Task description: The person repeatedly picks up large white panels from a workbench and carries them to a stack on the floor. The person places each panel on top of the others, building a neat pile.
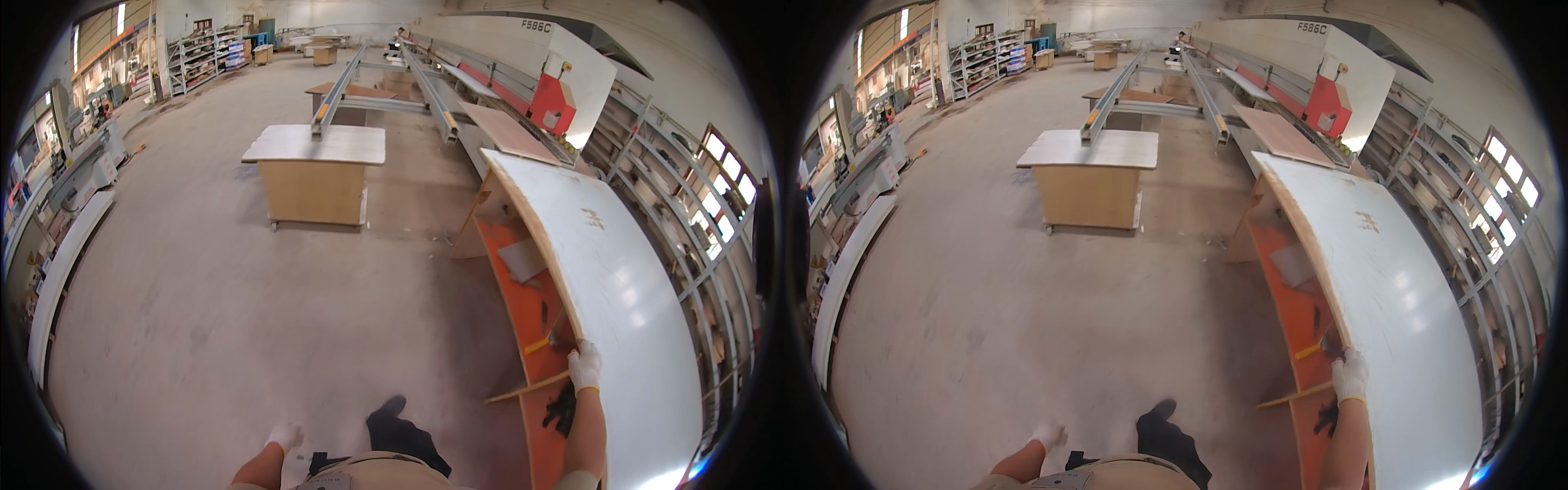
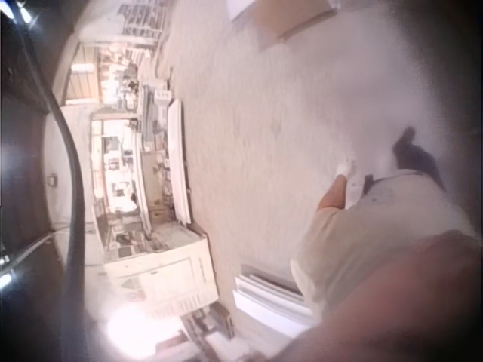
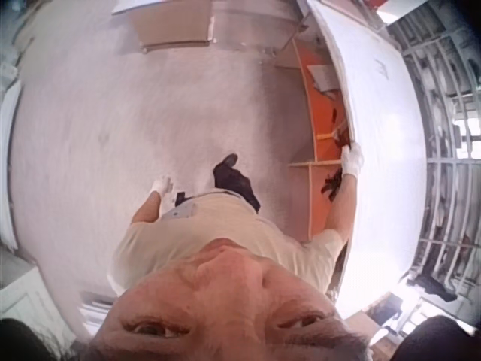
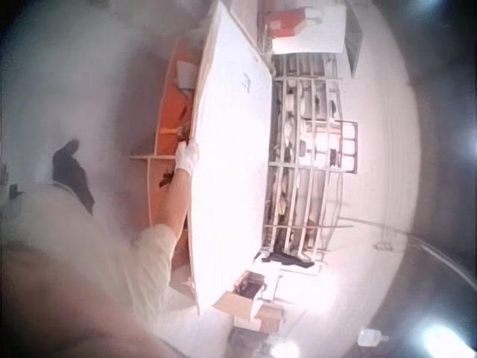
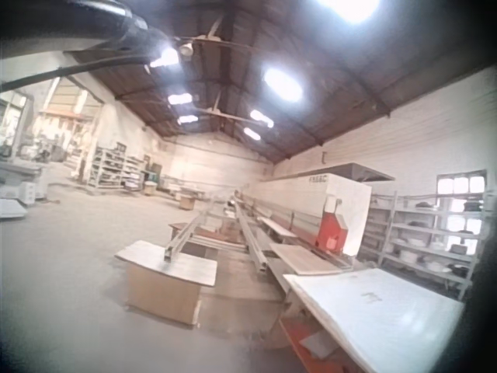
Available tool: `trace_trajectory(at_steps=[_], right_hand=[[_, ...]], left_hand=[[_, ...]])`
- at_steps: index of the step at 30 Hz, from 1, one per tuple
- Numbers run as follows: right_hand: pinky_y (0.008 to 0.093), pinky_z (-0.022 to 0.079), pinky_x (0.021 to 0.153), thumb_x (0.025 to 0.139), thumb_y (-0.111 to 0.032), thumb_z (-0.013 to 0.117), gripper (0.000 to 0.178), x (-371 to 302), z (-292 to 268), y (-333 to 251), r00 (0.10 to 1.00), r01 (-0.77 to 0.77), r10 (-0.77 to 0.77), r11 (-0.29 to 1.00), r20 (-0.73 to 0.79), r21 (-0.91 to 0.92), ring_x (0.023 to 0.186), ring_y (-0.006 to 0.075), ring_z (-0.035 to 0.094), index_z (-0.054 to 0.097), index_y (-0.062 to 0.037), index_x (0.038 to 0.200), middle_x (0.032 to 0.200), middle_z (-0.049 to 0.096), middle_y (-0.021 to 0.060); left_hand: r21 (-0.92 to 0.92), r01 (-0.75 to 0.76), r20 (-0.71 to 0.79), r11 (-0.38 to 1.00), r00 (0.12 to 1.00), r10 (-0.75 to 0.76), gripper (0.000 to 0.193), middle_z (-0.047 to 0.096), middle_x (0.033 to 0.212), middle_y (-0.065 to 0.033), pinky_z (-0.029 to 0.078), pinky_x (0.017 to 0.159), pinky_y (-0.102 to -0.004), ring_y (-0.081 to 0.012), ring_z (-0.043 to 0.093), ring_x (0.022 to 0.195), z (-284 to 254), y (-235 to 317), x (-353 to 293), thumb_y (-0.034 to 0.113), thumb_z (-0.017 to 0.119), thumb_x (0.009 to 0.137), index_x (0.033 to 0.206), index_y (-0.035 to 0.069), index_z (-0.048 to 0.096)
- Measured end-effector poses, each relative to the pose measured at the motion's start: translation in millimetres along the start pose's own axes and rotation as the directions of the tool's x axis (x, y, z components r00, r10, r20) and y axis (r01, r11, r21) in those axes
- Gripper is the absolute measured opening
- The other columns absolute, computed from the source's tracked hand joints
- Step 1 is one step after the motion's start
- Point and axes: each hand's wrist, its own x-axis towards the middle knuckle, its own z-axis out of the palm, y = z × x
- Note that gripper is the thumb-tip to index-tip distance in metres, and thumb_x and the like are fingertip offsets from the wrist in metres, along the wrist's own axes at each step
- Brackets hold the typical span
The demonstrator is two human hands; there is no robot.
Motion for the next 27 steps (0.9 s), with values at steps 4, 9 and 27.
trace_trajectory(at_steps=[4, 9, 27], right_hand=[[0.0477, 0.044, 0.112, 0.099, -0.022, 0.055, 0.042, 75, 24, 27, 0.977, -0.211, 0.208, 0.976, -0.048, -0.058, 0.130, 0.0389, 0.057, 0.065, -0.0009, 0.134, 0.137, 0.065, 0.0225], [0.0468, 0.035, 0.120, 0.104, -0.028, 0.048, 0.045, 158, 59, 39, 0.968, -0.251, 0.243, 0.946, -0.061, -0.207, 0.141, 0.0338, 0.049, 0.064, -0.0024, 0.137, 0.148, 0.059, 0.0197], [0.0470, 0.033, 0.124, 0.103, -0.019, 0.050, 0.045, 309, 90, 115, 0.900, -0.435, 0.429, 0.895, -0.083, -0.093, 0.148, 0.0398, 0.042, 0.060, 0.0016, 0.142, 0.155, 0.052, 0.0221]], left_hand=[[0.838, -0.382, 0.382, 0.390, 0.920, 0.082, 0.055, 0.068, 0.138, -0.0204, 0.049, 0.111, -0.0478, -0.0414, 0.062, 0.132, 30, 28, 5, 0.046, 0.059, 0.096, 0.139, 0.012, 0.068], [0.797, -0.314, 0.253, 0.516, 0.949, 0.187, 0.042, 0.074, 0.122, -0.0194, 0.054, 0.099, -0.0498, -0.0384, 0.070, 0.113, 19, 173, 41, 0.040, 0.054, 0.100, 0.124, 0.010, 0.072], [0.001, -0.879, 0.039, 0.476, 0.476, 0.879, 0.036, 0.075, 0.109, -0.0131, 0.055, 0.092, -0.0352, -0.0249, 0.073, 0.104, 200, 907, 110, 0.035, 0.069, 0.099, 0.116, 0.004, 0.072]])
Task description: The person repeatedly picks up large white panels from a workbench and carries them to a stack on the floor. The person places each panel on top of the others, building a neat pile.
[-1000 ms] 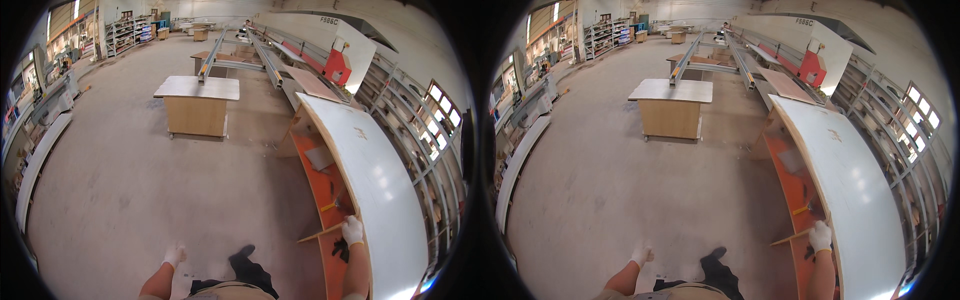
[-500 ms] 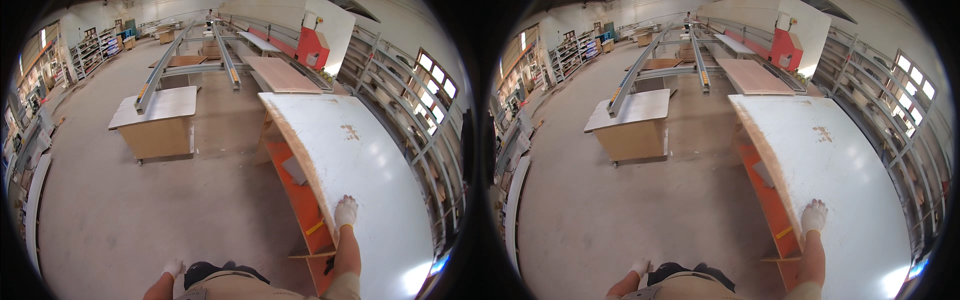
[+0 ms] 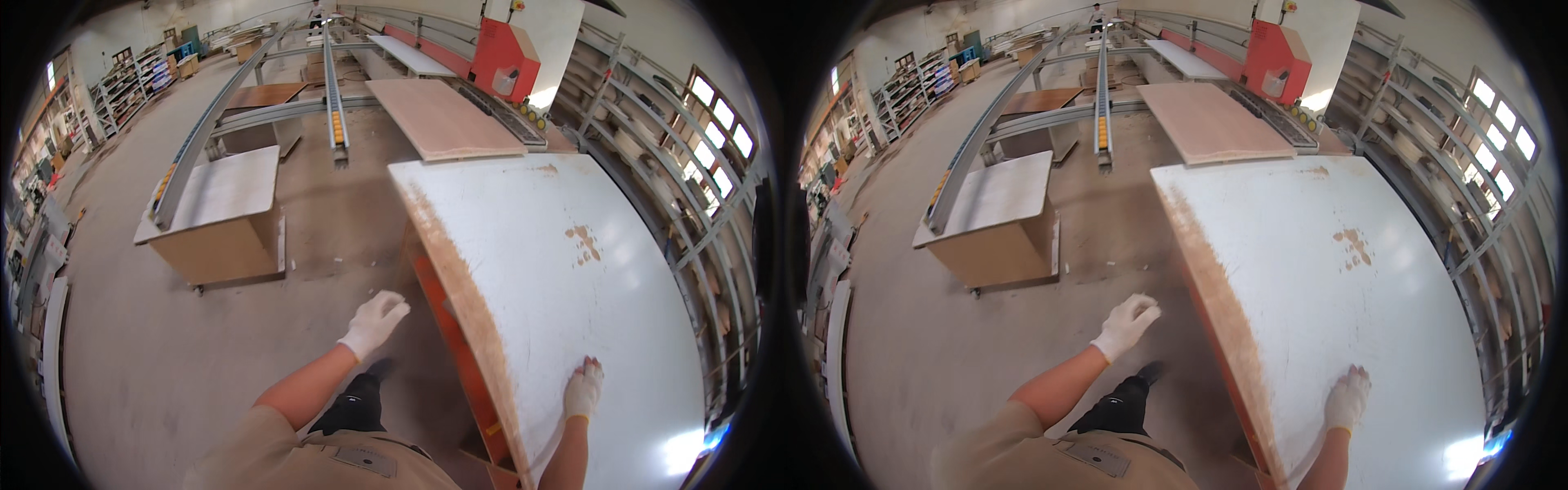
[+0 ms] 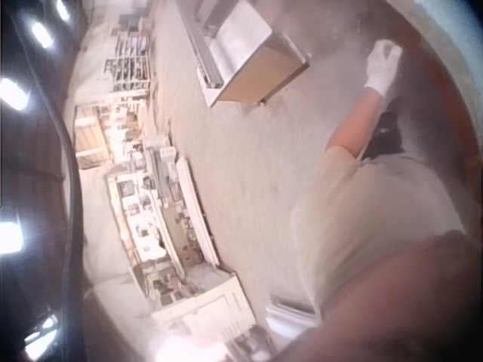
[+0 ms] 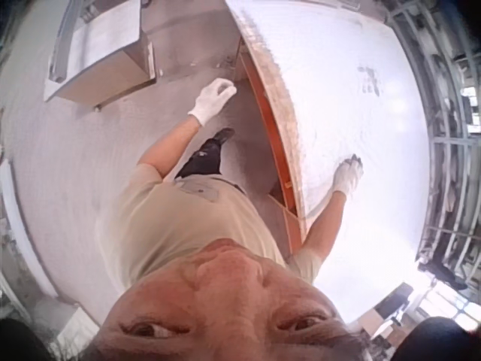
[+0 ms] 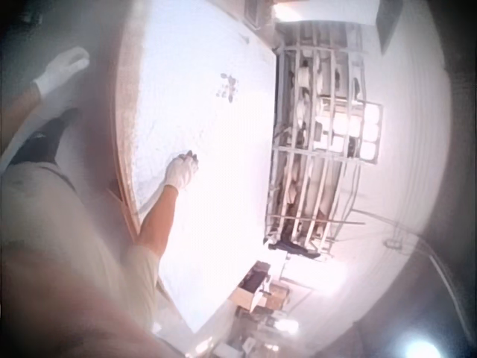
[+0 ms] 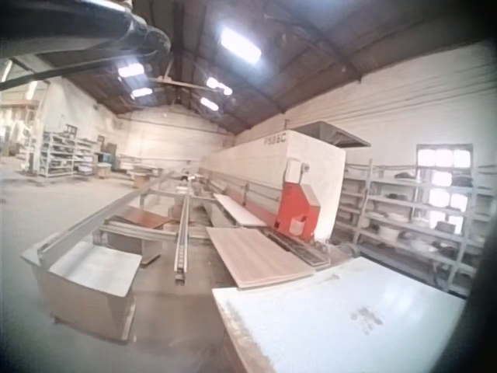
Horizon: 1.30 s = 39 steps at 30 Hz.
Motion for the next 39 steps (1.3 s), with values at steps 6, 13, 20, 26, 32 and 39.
trace_trajectory(at_steps=[6, 13, 20, 26, 32, 39], right_hand=[[0.0443, 0.035, 0.123, 0.101, -0.012, 0.051, 0.045, 38, -3, 3, 0.977, -0.206, 0.205, 0.979, -0.061, -0.010, 0.149, 0.0379, 0.040, 0.059, 0.0027, 0.143, 0.158, 0.048, 0.0225], [0.0447, 0.040, 0.119, 0.101, -0.013, 0.047, 0.046, 47, 15, 9, 0.971, -0.235, 0.224, 0.955, -0.077, -0.178, 0.143, 0.0390, 0.047, 0.058, 0.0011, 0.144, 0.152, 0.052, 0.0244], [0.0437, 0.038, 0.119, 0.106, -0.023, 0.041, 0.048, 64, 5, -34, 0.911, -0.404, 0.411, 0.864, -0.042, -0.301, 0.139, 0.0362, 0.048, 0.058, -0.0018, 0.145, 0.149, 0.055, 0.0236], [0.0434, 0.037, 0.122, 0.098, -0.008, 0.050, 0.046, 79, 10, -67, 0.828, -0.555, 0.556, 0.798, -0.068, -0.234, 0.147, 0.0392, 0.044, 0.057, 0.0049, 0.142, 0.156, 0.049, 0.0254], [0.0428, 0.037, 0.122, 0.099, -0.011, 0.051, 0.041, 81, 20, -88, 0.851, -0.525, 0.506, 0.827, -0.144, -0.202, 0.148, 0.0364, 0.043, 0.061, 0.0067, 0.135, 0.153, 0.054, 0.0239], [0.0405, 0.037, 0.123, 0.099, -0.010, 0.050, 0.040, 81, 9, -101, 0.834, -0.551, 0.541, 0.822, -0.106, -0.141, 0.150, 0.0338, 0.042, 0.062, 0.0066, 0.133, 0.155, 0.053, 0.0200]], left_hand=[[0.075, -0.421, -0.105, 0.904, 0.898, 0.427, 0.023, 0.072, 0.099, -0.0120, 0.056, 0.085, -0.0413, -0.0306, 0.070, 0.094, 40, 51, 184, 0.024, 0.071, 0.093, 0.105, 0.005, 0.070], [0.413, -0.420, 0.072, 0.808, 0.899, 0.431, 0.024, 0.067, 0.101, -0.0158, 0.048, 0.096, -0.0487, -0.0376, 0.058, 0.106, 50, 27, 307, 0.028, 0.069, 0.089, 0.096, 0.004, 0.068], [0.352, -0.535, 0.122, 0.768, 0.839, 0.530, 0.018, 0.062, 0.092, -0.0152, 0.048, 0.089, -0.0488, -0.0376, 0.057, 0.097, 48, 27, 314, 0.023, 0.069, 0.086, 0.085, 0.006, 0.061], [0.335, -0.563, 0.140, 0.755, 0.823, 0.551, 0.020, 0.061, 0.094, -0.0155, 0.047, 0.089, -0.0498, -0.0380, 0.056, 0.096, 50, 31, 315, 0.021, 0.073, 0.085, 0.086, 0.006, 0.059], [0.276, -0.583, 0.078, 0.764, 0.806, 0.587, 0.021, 0.059, 0.093, -0.0154, 0.045, 0.089, -0.0508, -0.0393, 0.055, 0.095, 45, 33, 312, 0.021, 0.073, 0.085, 0.090, 0.007, 0.058], [0.291, -0.561, 0.107, 0.775, 0.824, 0.556, 0.022, 0.059, 0.094, -0.0159, 0.046, 0.087, -0.0513, -0.0402, 0.055, 0.095, 45, 35, 312, 0.020, 0.074, 0.083, 0.090, 0.007, 0.058]])
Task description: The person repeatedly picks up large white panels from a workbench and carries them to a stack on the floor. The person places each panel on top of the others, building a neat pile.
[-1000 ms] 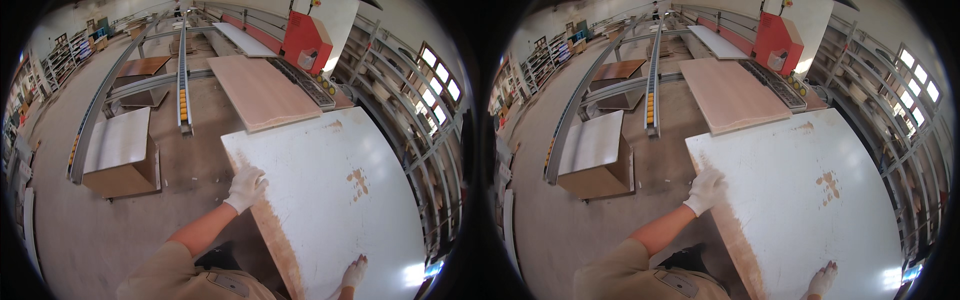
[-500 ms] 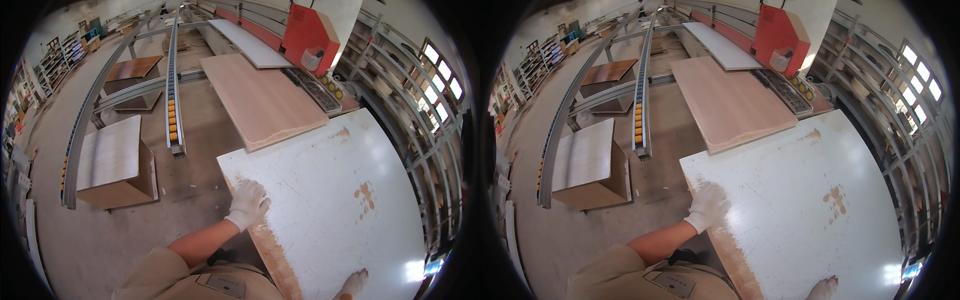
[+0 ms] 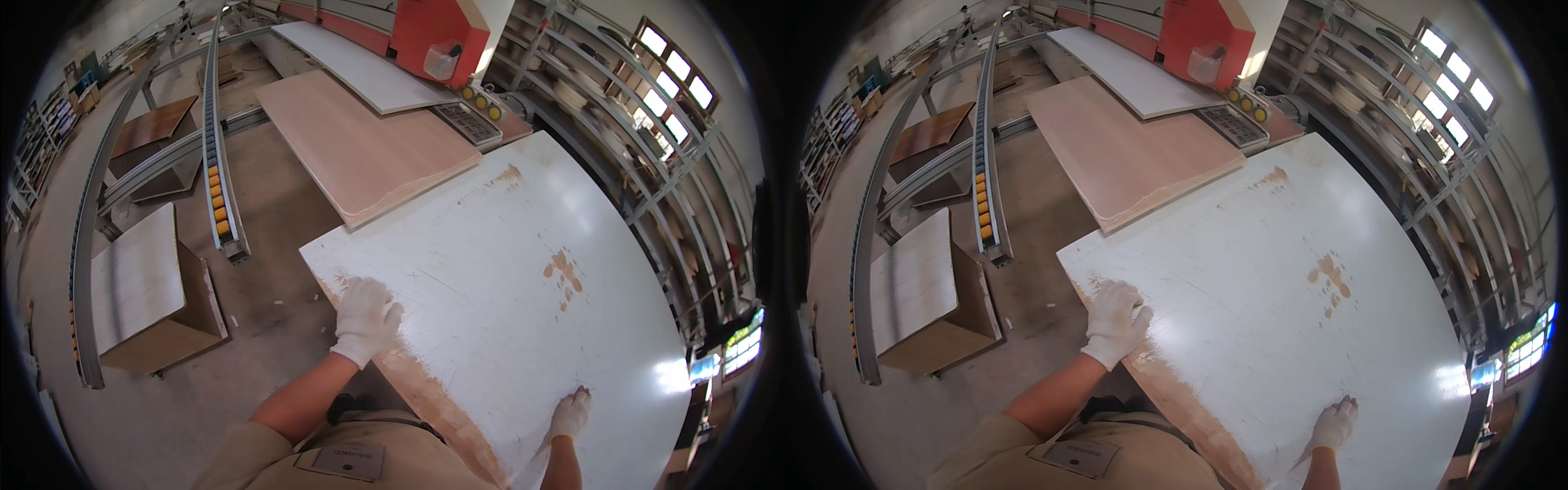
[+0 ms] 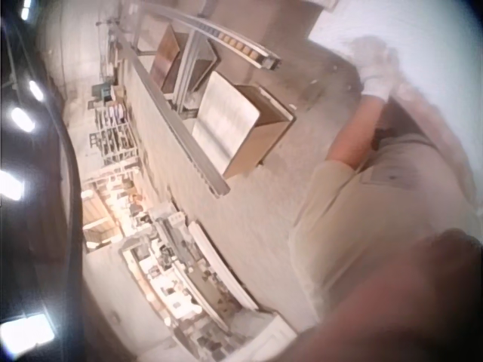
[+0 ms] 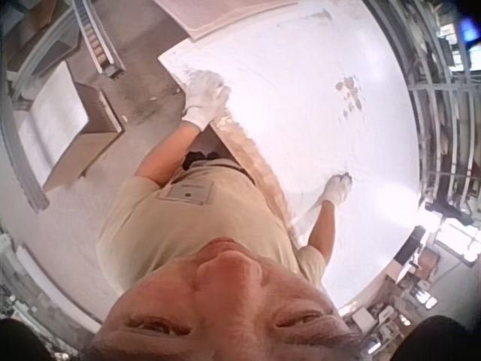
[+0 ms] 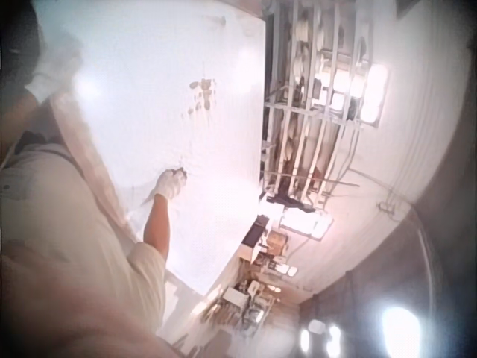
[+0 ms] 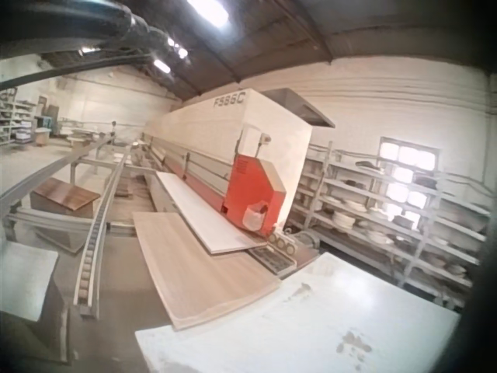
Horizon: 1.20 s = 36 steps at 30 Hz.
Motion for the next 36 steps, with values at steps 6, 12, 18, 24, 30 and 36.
trace_trajectory(at_steps=[6, 12, 18, 24, 30, 36], right_hand=[[0.0406, 0.036, 0.124, 0.098, -0.012, 0.051, 0.043, -1, -1, -1, 1.000, -0.020, 0.019, 0.999, 0.013, 0.047, 0.150, 0.0344, 0.042, 0.061, 0.0063, 0.136, 0.157, 0.050, 0.0214], [0.0434, 0.036, 0.123, 0.098, -0.012, 0.052, 0.044, 5, 8, 16, 0.999, 0.038, -0.038, 0.998, 0.008, 0.057, 0.149, 0.0381, 0.042, 0.061, 0.0074, 0.136, 0.156, 0.050, 0.0250], [0.0460, 0.037, 0.122, 0.096, -0.011, 0.054, 0.042, 4, 11, 18, 0.996, 0.084, -0.082, 0.993, -0.021, 0.082, 0.147, 0.0419, 0.043, 0.061, 0.0090, 0.133, 0.155, 0.050, 0.0281], [0.0452, 0.037, 0.121, 0.097, -0.010, 0.055, 0.041, 5, 8, 13, 0.997, 0.073, -0.072, 0.994, -0.012, 0.079, 0.147, 0.0406, 0.043, 0.061, 0.0088, 0.132, 0.155, 0.049, 0.0268], [0.0435, 0.037, 0.121, 0.098, -0.007, 0.054, 0.039, 6, 11, 18, 0.999, 0.044, -0.040, 0.988, -0.028, 0.146, 0.149, 0.0376, 0.042, 0.061, 0.0079, 0.133, 0.153, 0.052, 0.0239], [0.0418, 0.038, 0.121, 0.098, -0.005, 0.052, 0.038, 5, 13, 17, 0.999, 0.036, -0.033, 0.987, -0.024, 0.157, 0.149, 0.0370, 0.042, 0.061, 0.0075, 0.134, 0.154, 0.050, 0.0234]], left_hand=[[-0.008, -0.069, -0.074, 0.998, 0.995, 0.068, 0.021, 0.060, 0.093, -0.0136, 0.047, 0.083, -0.0496, -0.0383, 0.056, 0.093, 2, -1, 0, 0.014, 0.075, 0.080, 0.090, 0.007, 0.058], [-0.008, -0.079, -0.082, 0.997, 0.994, 0.078, 0.020, 0.062, 0.094, -0.0106, 0.049, 0.081, -0.0463, -0.0354, 0.058, 0.092, 0, 3, 3, 0.009, 0.075, 0.079, 0.089, 0.008, 0.058], [-0.016, -0.109, -0.073, 0.994, 0.991, 0.108, 0.019, 0.061, 0.092, -0.0117, 0.047, 0.085, -0.0488, -0.0367, 0.057, 0.092, 0, 3, 6, 0.011, 0.075, 0.080, 0.085, 0.006, 0.057], [-0.004, -0.104, -0.076, 0.995, 0.992, 0.104, 0.018, 0.062, 0.094, -0.0115, 0.048, 0.091, -0.0503, -0.0362, 0.059, 0.092, 3, 1, 4, 0.011, 0.074, 0.080, 0.086, 0.007, 0.058], [-0.025, -0.047, -0.013, 0.999, 0.999, 0.047, 0.018, 0.063, 0.098, -0.0113, 0.047, 0.100, -0.0531, -0.0360, 0.061, 0.098, 2, 2, 5, 0.012, 0.075, 0.081, 0.087, 0.007, 0.059], [0.013, -0.095, -0.062, 0.995, 0.993, 0.096, 0.018, 0.063, 0.098, -0.0113, 0.047, 0.099, -0.0527, -0.0359, 0.061, 0.099, 5, 0, 2, 0.011, 0.075, 0.080, 0.086, 0.006, 0.060]])
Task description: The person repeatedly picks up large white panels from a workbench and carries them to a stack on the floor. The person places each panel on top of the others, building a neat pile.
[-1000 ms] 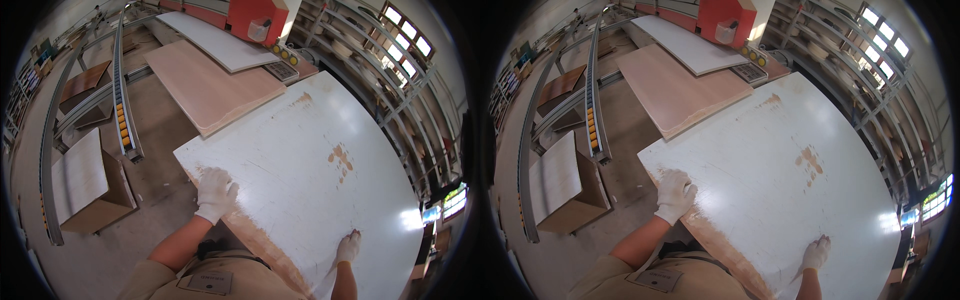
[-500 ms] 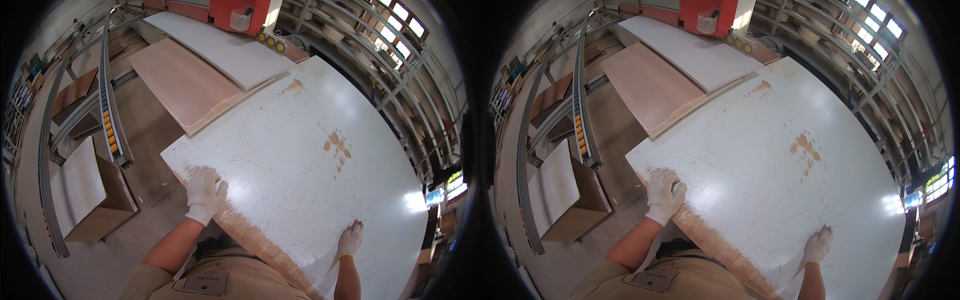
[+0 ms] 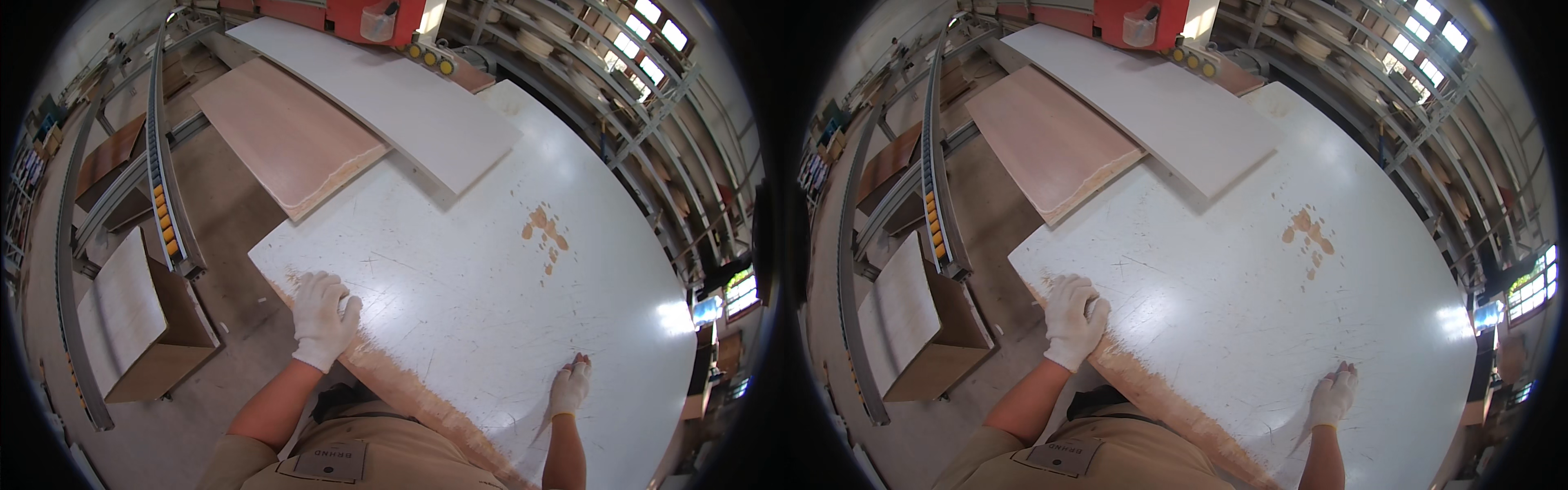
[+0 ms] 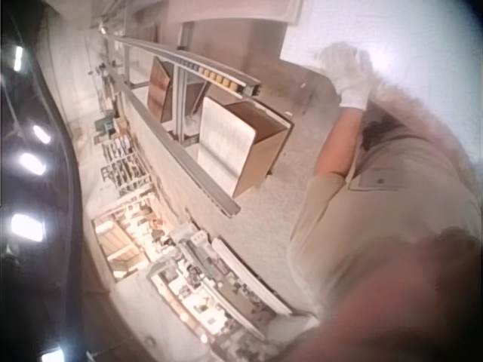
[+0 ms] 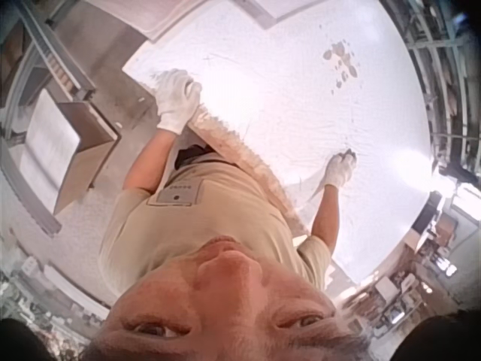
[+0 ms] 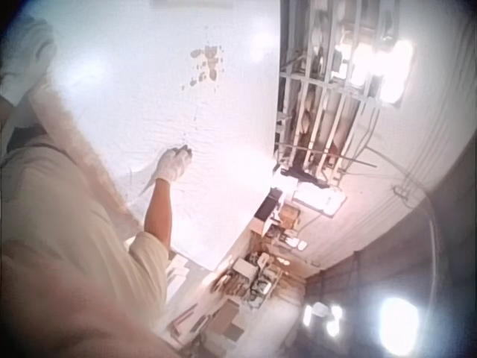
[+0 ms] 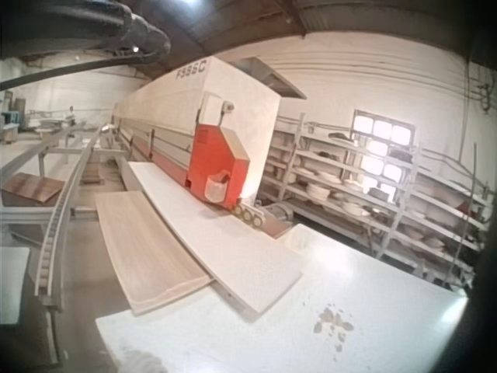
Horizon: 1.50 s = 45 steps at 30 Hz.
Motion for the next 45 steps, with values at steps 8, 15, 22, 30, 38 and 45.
trace_trajectory(at_steps=[8, 15, 22, 30, 38, 45], right_hand=[[0.0402, 0.037, 0.121, 0.098, -0.005, 0.052, 0.041, -2, -7, -12, 0.999, -0.048, 0.047, 0.996, 0.014, 0.072, 0.148, 0.0359, 0.044, 0.057, 0.0075, 0.138, 0.156, 0.050, 0.0228], [0.0398, 0.043, 0.116, 0.102, -0.011, 0.050, 0.048, 52, -5, -39, 0.998, -0.065, 0.060, 0.984, 0.033, 0.169, 0.137, 0.0370, 0.056, 0.051, 0.0036, 0.148, 0.152, 0.056, 0.0222], [0.0437, 0.048, 0.110, 0.102, -0.023, 0.058, 0.048, 223, 14, -111, 0.965, 0.243, -0.253, 0.960, 0.064, 0.137, 0.132, 0.0372, 0.060, 0.057, -0.0062, 0.146, 0.145, 0.062, 0.0213], [0.0429, 0.049, 0.103, 0.101, -0.033, 0.057, 0.046, 408, 60, -197, 0.937, 0.247, -0.277, 0.956, 0.213, 0.158, 0.118, 0.0404, 0.066, 0.066, 0.0005, 0.131, 0.127, 0.071, 0.0241], [0.0414, 0.049, 0.085, 0.105, -0.044, 0.053, 0.057, 445, 47, -178, 0.893, 0.074, -0.082, 0.997, 0.443, 0.036, 0.084, 0.0260, 0.065, 0.069, 0.0091, 0.095, 0.084, 0.071, 0.0163], [0.0390, 0.043, 0.069, 0.105, -0.040, 0.054, 0.055, 458, 30, -76, 0.920, 0.077, -0.093, 0.995, 0.381, 0.058, 0.072, 0.0172, 0.053, 0.056, 0.0072, 0.077, 0.068, 0.055, 0.0049]], left_hand=[[0.038, -0.008, -0.003, 0.999, 1.000, 0.009, 0.017, 0.063, 0.099, -0.0115, 0.047, 0.102, -0.0522, -0.0360, 0.061, 0.101, -5, 5, 5, 0.013, 0.075, 0.079, 0.083, 0.006, 0.060], [-0.433, 0.783, 0.657, 0.448, 0.614, -0.437, 0.039, 0.067, 0.117, -0.0117, 0.051, 0.102, -0.0408, -0.0265, 0.062, 0.117, 57, 46, 97, 0.029, 0.065, 0.100, 0.127, 0.001, 0.062], [-0.665, 0.517, 0.697, -0.538, 0.689, -0.198, 0.054, 0.056, 0.144, -0.0114, 0.049, 0.110, -0.0483, -0.0263, 0.060, 0.126, 195, 59, 160, 0.040, 0.053, 0.110, 0.149, 0.002, 0.045], [-0.533, 0.778, 0.842, -0.332, 0.527, -0.116, 0.055, 0.046, 0.158, -0.0186, 0.031, 0.127, -0.0440, -0.0287, 0.043, 0.147, 212, 46, 153, 0.029, 0.034, 0.114, 0.152, -0.010, 0.038], [-0.499, 0.796, 0.867, -0.342, 0.460, -0.195, 0.041, 0.064, 0.125, -0.0131, 0.048, 0.101, -0.0373, -0.0224, 0.060, 0.115, 192, 55, 156, 0.030, 0.046, 0.109, 0.127, -0.004, 0.061], [-0.505, 0.709, 0.850, -0.493, 0.506, -0.143, 0.066, 0.059, 0.147, -0.0072, 0.043, 0.114, -0.0456, -0.0254, 0.055, 0.136, 191, 54, 156, 0.047, 0.064, 0.101, 0.150, 0.005, 0.051]])
